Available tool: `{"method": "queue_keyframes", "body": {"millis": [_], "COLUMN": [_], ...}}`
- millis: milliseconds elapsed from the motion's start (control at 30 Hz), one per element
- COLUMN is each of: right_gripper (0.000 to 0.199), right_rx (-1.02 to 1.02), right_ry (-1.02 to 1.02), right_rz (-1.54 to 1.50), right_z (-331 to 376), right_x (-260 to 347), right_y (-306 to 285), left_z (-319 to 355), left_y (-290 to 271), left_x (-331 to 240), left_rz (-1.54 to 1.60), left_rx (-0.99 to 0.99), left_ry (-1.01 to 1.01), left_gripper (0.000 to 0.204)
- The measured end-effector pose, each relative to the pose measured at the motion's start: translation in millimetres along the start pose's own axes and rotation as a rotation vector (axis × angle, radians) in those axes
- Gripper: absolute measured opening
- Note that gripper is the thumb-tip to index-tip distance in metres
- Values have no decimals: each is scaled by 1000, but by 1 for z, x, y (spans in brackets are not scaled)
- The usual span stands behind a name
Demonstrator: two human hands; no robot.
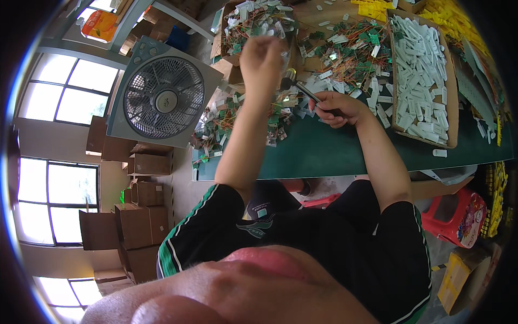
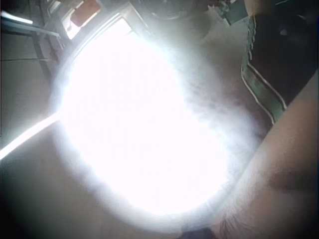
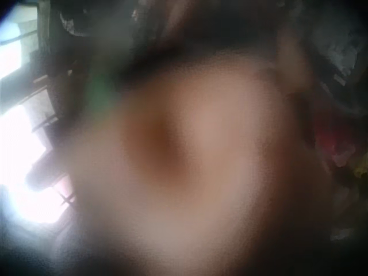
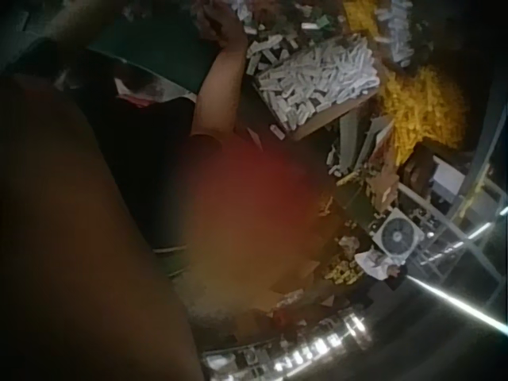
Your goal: The person assembles electronic components by attaching small plastic pieces to circuit boards with pliers.
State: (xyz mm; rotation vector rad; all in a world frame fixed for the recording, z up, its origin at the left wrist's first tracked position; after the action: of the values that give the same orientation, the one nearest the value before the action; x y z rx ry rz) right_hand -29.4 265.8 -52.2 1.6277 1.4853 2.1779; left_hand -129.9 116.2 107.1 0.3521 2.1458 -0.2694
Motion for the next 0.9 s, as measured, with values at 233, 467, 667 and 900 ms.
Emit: {"method": "queue_keyframes", "body": {"millis": [233, 467, 667, 900], "right_gripper": [47, 26, 24, 26], "right_rx": [162, -34, 10, 23], "right_ry": [232, 108, 106, 150], "right_rz": [143, 91, 78, -7], "right_z": [-2, -4, 4, 3], "right_x": [0, -1, 2, -6], "right_y": [19, 11, 14, 4], "left_z": [166, 257, 444, 404], "left_y": [-22, 18, 110, 135], "left_x": [-56, -37, 145, 96], "left_rz": [-199, 343, 585, -97], "left_rx": [261, 1088, 1714, 2002], "left_ry": [726, -71, 251, 481], "left_gripper": [19, 10, 24, 32]}}
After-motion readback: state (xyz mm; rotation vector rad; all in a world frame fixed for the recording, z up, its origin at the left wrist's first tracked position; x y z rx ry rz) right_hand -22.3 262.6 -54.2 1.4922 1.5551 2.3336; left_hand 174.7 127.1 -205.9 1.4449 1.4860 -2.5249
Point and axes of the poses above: each hand's wrist, its own z-axis away from the middle knuckle, its own y-axis out of the palm, x = y × z, the point moved 2 cm from there along -z, towards the middle knuckle, and after that the axes turned 6 degrees about y, right-handed, at the moved point
